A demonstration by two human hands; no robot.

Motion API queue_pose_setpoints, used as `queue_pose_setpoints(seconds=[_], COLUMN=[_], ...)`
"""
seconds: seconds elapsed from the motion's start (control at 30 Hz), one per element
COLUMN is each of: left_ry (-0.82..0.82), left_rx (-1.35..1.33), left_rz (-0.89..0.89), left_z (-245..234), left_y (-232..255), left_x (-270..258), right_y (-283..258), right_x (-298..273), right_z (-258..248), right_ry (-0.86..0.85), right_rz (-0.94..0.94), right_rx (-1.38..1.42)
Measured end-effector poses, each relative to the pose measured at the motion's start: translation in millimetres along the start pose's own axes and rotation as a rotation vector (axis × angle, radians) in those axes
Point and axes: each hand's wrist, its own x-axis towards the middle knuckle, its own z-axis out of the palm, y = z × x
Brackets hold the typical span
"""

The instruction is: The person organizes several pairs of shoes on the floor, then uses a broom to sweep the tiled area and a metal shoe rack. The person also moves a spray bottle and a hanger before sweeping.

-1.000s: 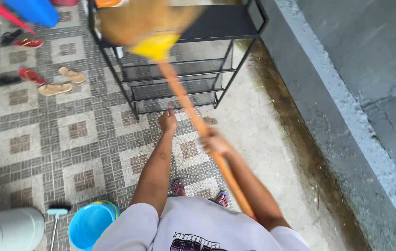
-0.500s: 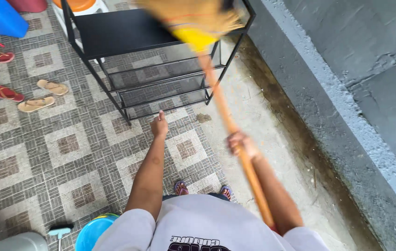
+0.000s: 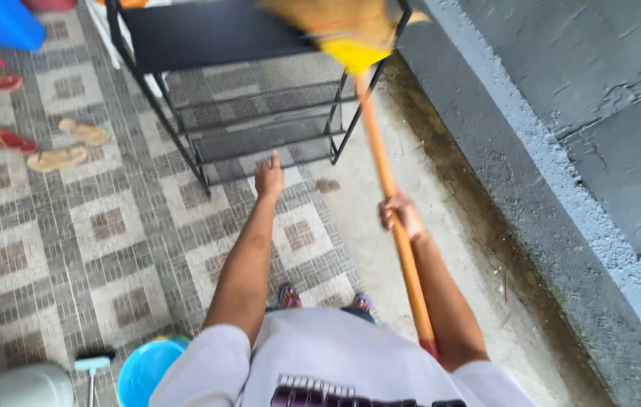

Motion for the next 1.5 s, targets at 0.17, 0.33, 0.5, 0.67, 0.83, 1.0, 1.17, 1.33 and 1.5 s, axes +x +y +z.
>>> queue_pose_setpoints(seconds=[0.17,0.33,0.5,0.67,0.83,1.0,1.17,1.33,1.5], left_ry=[-0.123,-0.295,-0.178,-0.259,-0.225,-0.241,-0.241,-0.025,-0.025], left_rx=[-0.076,-0.261,-0.197,-0.344,-0.189,0.009,-0.090,0.015,0.131], left_rz=[0.003,0.113,-0.051,0.140,0.037,-0.105,0.109,0.328,0.098], left_z=[15,37,45,23,-45,-64,-7,15,-50], left_y=[35,58,62,54,-1,-38,14,50,-8], left_x=[-5,-17,-14,3,26,5,8,40,52], right_y=[33,76,38,20,-21,-25,4,3,-8], right_x=[-3,11,75,114,52,-64,-38,102,124], right_z=[18,62,101,124,78,79,157,179,101], right_ry=[0.158,-0.145,0.144,0.278,0.204,0.605,0.325,0.156,0.223], right_rz=[0.016,0.028,0.163,0.201,0.146,0.152,0.019,-0.026,-0.033], right_rx=[-0.139,-0.518,-0.928,-0.748,-0.432,-0.861,-0.909,-0.773,-0.617])
